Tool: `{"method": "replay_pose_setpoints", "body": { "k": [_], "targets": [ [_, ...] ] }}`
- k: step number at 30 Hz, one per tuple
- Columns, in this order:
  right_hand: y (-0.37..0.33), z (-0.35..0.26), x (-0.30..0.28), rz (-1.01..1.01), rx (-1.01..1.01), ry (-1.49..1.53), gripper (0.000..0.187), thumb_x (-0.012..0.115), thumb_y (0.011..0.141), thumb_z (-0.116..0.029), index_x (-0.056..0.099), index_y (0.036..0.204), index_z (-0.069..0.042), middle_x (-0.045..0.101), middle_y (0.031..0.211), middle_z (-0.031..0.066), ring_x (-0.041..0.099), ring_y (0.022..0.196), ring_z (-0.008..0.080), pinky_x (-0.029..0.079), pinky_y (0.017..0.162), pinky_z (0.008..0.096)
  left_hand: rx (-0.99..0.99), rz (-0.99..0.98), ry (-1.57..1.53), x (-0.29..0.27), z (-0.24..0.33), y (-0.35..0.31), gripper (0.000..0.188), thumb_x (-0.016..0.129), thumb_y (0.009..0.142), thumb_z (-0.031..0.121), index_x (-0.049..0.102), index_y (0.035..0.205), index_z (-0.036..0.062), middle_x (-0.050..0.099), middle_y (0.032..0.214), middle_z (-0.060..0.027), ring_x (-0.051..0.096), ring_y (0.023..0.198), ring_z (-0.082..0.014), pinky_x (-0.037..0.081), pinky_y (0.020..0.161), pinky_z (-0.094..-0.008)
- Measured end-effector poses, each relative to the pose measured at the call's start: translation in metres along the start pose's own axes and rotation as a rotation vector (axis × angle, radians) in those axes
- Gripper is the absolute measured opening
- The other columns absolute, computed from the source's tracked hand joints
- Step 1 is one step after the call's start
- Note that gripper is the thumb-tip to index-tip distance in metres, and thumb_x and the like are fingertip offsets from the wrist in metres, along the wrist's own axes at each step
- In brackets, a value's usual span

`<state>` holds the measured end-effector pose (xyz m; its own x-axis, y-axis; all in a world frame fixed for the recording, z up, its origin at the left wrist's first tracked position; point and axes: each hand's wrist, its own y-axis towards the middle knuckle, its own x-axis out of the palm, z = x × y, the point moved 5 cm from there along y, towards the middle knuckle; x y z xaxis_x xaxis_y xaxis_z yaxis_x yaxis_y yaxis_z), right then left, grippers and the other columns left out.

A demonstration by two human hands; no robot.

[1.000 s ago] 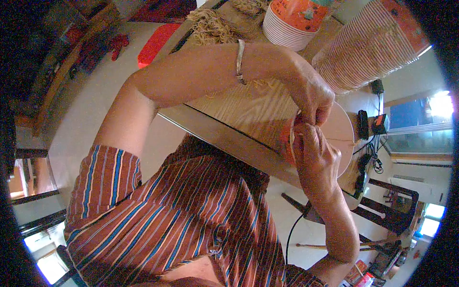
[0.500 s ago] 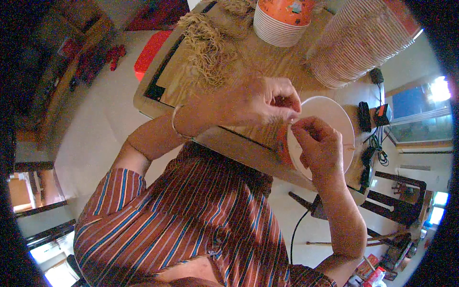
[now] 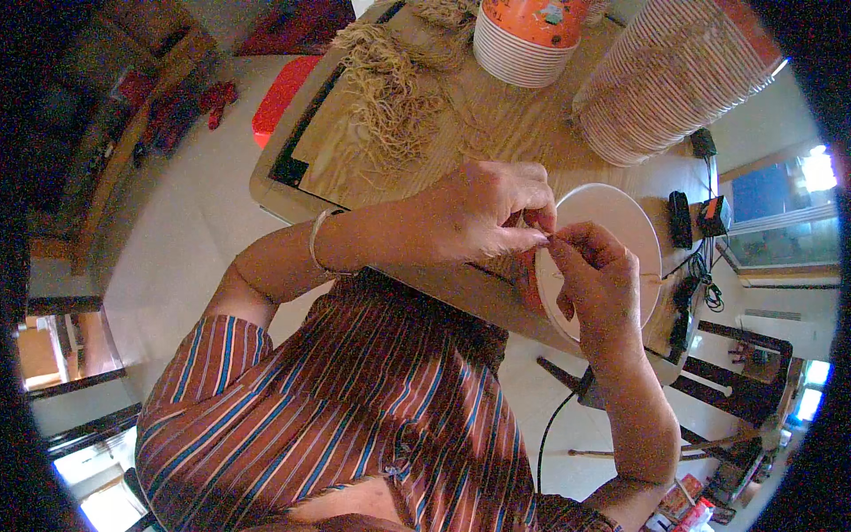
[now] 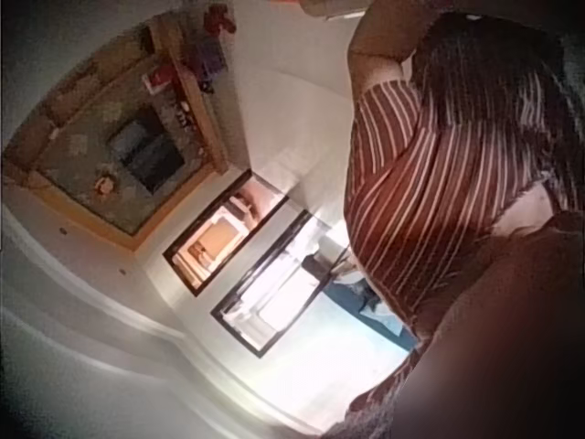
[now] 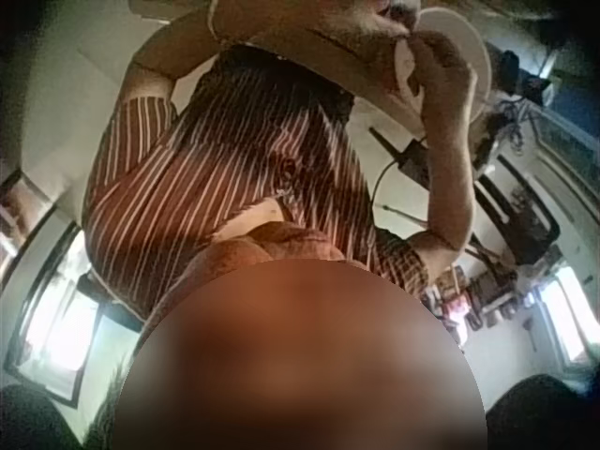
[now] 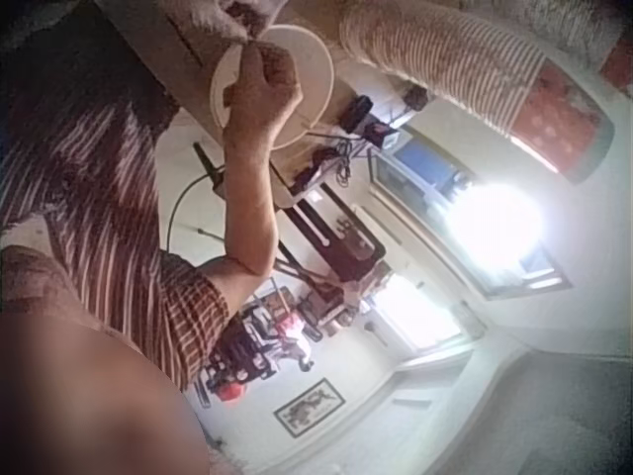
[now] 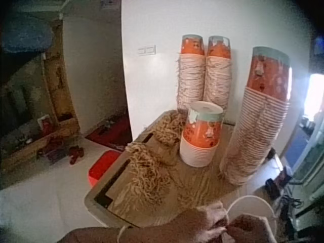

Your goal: Threading and tying strings to the rims of paper bowls.

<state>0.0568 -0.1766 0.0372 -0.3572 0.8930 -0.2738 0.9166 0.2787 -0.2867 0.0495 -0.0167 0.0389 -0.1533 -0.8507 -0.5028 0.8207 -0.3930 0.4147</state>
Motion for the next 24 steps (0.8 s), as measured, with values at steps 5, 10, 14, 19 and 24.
{"method": "replay_pose_setpoints", "body": {
  "k": [5, 10, 14, 19, 24],
  "targets": [
    [0.0, 0.002, 0.0, 0.006, 0.03, 0.003, 0.009, 0.061, 0.088, -0.011, 0.063, 0.089, -0.002, 0.06, 0.073, 0.0019, 0.047, 0.047, 0.0052, 0.034, 0.036, 0.0216, 0.061, 0.022, 0.218, 0.001, 0.012, 0.0, 0.015, 0.063, 0.08, 0.016, 0.059, 0.085, 0.0024, 0.056, 0.085, -0.0131, 0.061, 0.079, -0.0308, 0.049, 0.07, -0.039],
    [-0.006, -0.005, 0.004, -0.01, 0.058, 0.003, 0.01, 0.06, 0.089, -0.011, 0.063, 0.091, -0.002, 0.06, 0.075, 0.0017, 0.048, 0.049, 0.0051, 0.035, 0.036, 0.0213, 0.048, -0.034, 0.342, 0.002, 0.017, 0.004, 0.016, 0.061, 0.08, 0.017, 0.056, 0.084, 0.0018, 0.057, 0.086, -0.0148, 0.06, 0.082, -0.0339, 0.049, 0.071, -0.0428],
    [-0.006, -0.001, 0.002, -0.02, 0.049, 0.047, 0.01, 0.06, 0.089, -0.011, 0.064, 0.092, -0.002, 0.061, 0.076, 0.0016, 0.049, 0.05, 0.0051, 0.036, 0.036, 0.0214, 0.016, -0.055, 0.365, 0.004, 0.017, 0.004, 0.017, 0.06, 0.081, 0.018, 0.057, 0.083, 0.0015, 0.058, 0.085, -0.0159, 0.061, 0.082, -0.0341, 0.049, 0.071, -0.043],
    [-0.007, -0.003, 0.001, 0.022, 0.001, -0.004, 0.01, 0.061, 0.089, -0.011, 0.064, 0.092, -0.002, 0.062, 0.076, 0.0025, 0.048, 0.048, 0.0055, 0.035, 0.036, 0.0217, -0.084, -0.085, 0.265, 0.007, 0.008, 0.007, 0.016, 0.062, 0.078, 0.016, 0.061, 0.081, 0.0011, 0.06, 0.084, -0.0164, 0.061, 0.081, -0.034, 0.05, 0.071, -0.041],
    [-0.004, -0.001, -0.001, 0.04, -0.021, -0.072, 0.01, 0.063, 0.087, -0.012, 0.064, 0.091, -0.002, 0.062, 0.073, 0.0031, 0.048, 0.048, 0.0061, 0.035, 0.036, 0.0227, -0.157, -0.047, 0.079, 0.006, -0.001, 0.006, 0.013, 0.065, 0.076, 0.012, 0.064, 0.084, 0.0012, 0.063, 0.084, -0.0147, 0.063, 0.079, -0.0279, 0.051, 0.071, -0.0359]
  ]
}}
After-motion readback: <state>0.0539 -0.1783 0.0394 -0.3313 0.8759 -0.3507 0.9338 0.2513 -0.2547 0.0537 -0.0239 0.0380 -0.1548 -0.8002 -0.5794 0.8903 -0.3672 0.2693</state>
